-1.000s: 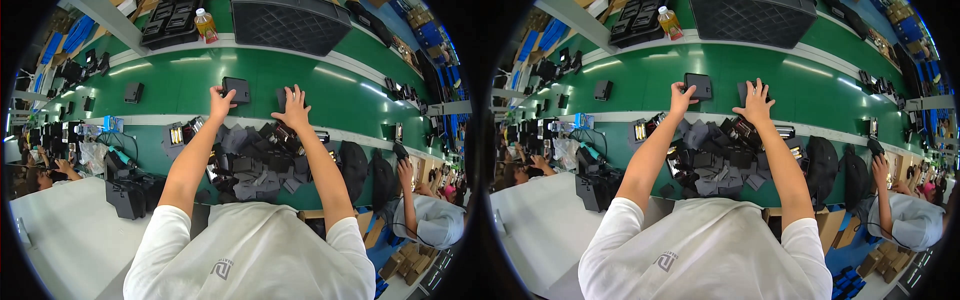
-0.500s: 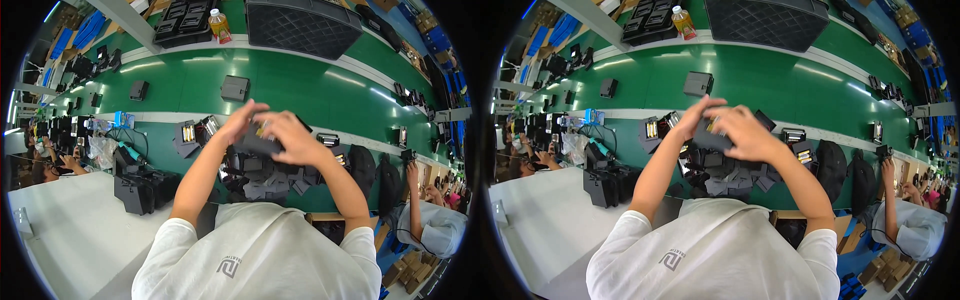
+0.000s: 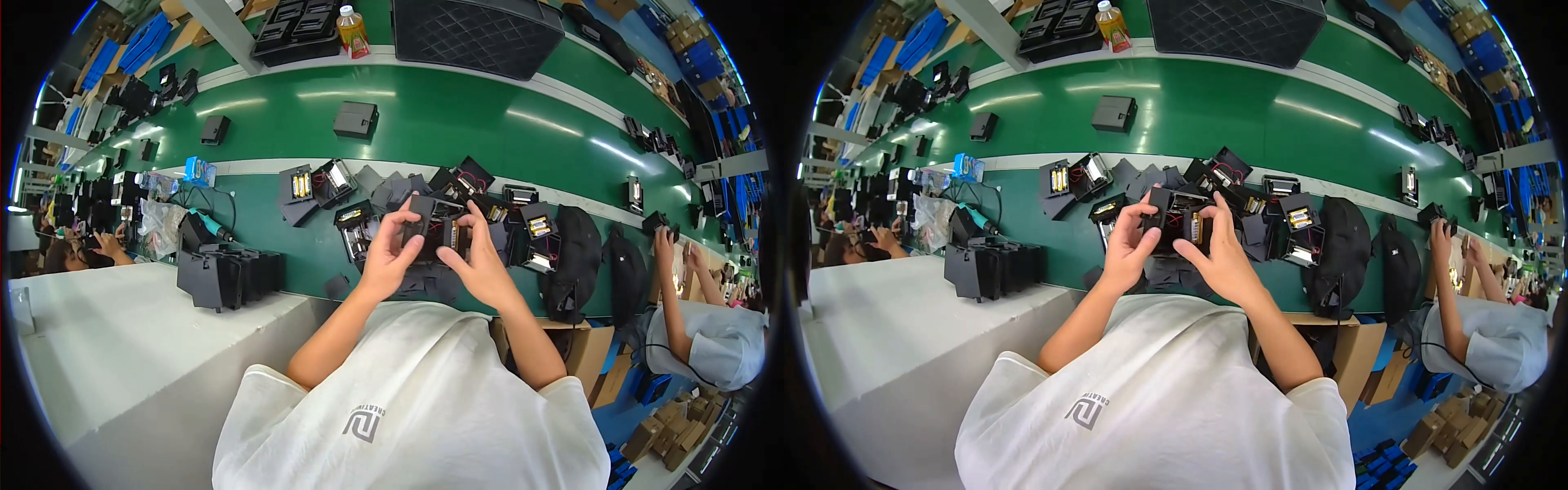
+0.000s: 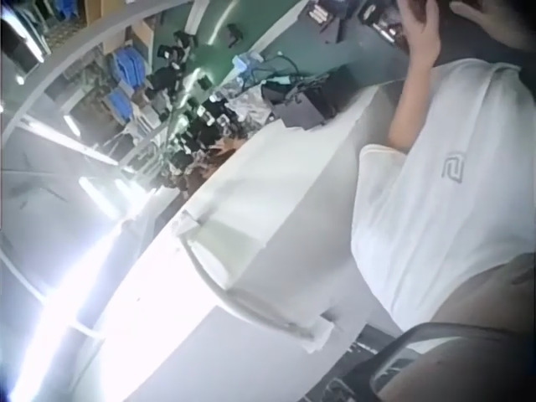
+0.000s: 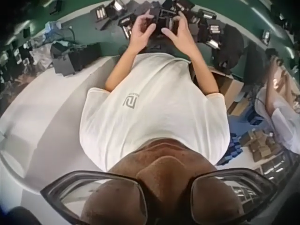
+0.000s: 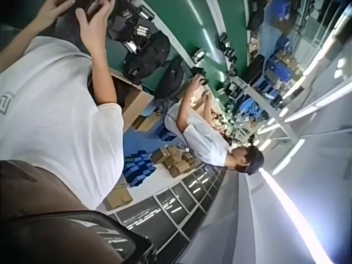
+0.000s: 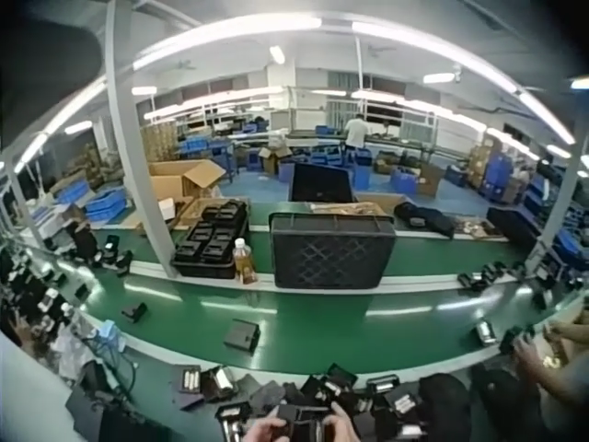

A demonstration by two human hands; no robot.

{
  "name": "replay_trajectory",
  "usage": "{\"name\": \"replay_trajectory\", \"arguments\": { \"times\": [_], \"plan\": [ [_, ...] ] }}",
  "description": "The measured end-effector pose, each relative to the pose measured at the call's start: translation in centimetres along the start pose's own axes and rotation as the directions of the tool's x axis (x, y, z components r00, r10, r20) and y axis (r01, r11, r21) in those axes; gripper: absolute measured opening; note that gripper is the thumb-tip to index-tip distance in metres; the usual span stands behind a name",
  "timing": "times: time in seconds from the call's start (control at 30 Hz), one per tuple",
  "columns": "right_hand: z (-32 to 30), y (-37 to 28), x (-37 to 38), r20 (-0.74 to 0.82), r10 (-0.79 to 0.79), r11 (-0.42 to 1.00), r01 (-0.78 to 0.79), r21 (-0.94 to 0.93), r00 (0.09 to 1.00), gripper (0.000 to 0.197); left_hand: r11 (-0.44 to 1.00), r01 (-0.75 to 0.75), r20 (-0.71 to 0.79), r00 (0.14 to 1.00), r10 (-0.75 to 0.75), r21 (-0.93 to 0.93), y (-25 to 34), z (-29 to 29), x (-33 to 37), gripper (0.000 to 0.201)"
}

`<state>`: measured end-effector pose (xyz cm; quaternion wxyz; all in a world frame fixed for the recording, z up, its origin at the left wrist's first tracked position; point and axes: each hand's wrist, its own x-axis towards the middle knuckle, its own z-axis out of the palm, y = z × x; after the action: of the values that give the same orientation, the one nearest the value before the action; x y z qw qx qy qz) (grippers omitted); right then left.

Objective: Assembling and packaging electronic components into small black boxes on a factory production line.

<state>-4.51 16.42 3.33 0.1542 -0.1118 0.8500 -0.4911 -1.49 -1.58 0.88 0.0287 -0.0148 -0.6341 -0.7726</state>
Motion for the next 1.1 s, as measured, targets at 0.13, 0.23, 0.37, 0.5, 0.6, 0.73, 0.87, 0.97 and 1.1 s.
{"name": "replay_trajectory", "arguments": {
  "times": [0.13, 0.23, 0.37, 0.5, 0.6, 0.73, 0.87, 0.97, 1.1],
  "plan": [
    [-0.8, -1.2, -0.8, -0.146, -0.126, 0.992, 0.127, -0.003, 0.981, 0.049, 0.998, 0.052, -0.035, 0.998, -0.051, 0.02, 0.2, 0.2, -1.2, 0.03],
    [-1.9, -1.9, -1.5, -0.208, -0.244, 0.97, 0.236, -0.061, 0.947, 0.053, 0.985, 0.173, -0.044, 0.984, -0.174, -0.009, 0.7, 0.2, -2.0, 0.03],
    [-2.6, -1.7, -0.8, 0.245, -0.58, 0.717, 0.63, -0.299, 0.777, 0.065, 0.874, 0.279, -0.001, 0.953, -0.304, -0.399, 2.4, 0.8, -2.8, 0.032],
    [-1.4, -2.1, -1.0, 0.241, -0.599, 0.746, 0.641, -0.178, 0.764, 0.067, 0.884, 0.306, -0.05, 0.938, -0.344, -0.352, 2.3, 0.6, -3.6, 0.033],
    [-0.2, -1.8, -0.8, 0.125, -0.593, 0.789, 0.605, -0.109, 0.796, 0.066, 0.913, 0.259, -0.117, 0.944, -0.308, -0.315, 1.4, 0.0, -5.5, 0.034],
    [3.7, -0.9, -0.4, 0.113, -0.17, 0.88, 0.1, 0.464, 0.979, 0.056, 0.968, 0.122, -0.198, 0.966, -0.167, -0.221, 0.6, -1.9, -8.0, 0.034],
    [8.8, 1.5, 2.2, 0.306, -0.202, 0.978, 0.177, 0.109, 0.93, 0.035, 0.948, 0.016, -0.528, 0.827, -0.192, -0.319, 4.4, -7.1, -9.8, 0.027],
    [15.7, -0.2, 1.5, 0.691, -0.395, 0.713, 0.677, -0.185, 0.605, 0.024, 0.938, -0.084, -0.595, 0.791, -0.143, -0.338, 5.6, -9.8, -10.1, 0.022],
    [24.4, 3.5, 2.7, 0.473, -0.781, 0.294, 0.909, -0.296, 0.407, 0.025, 0.936, -0.135, -0.651, 0.749, -0.119, -0.326, 4.5, -10.7, -10.2, 0.021]
  ]
}}
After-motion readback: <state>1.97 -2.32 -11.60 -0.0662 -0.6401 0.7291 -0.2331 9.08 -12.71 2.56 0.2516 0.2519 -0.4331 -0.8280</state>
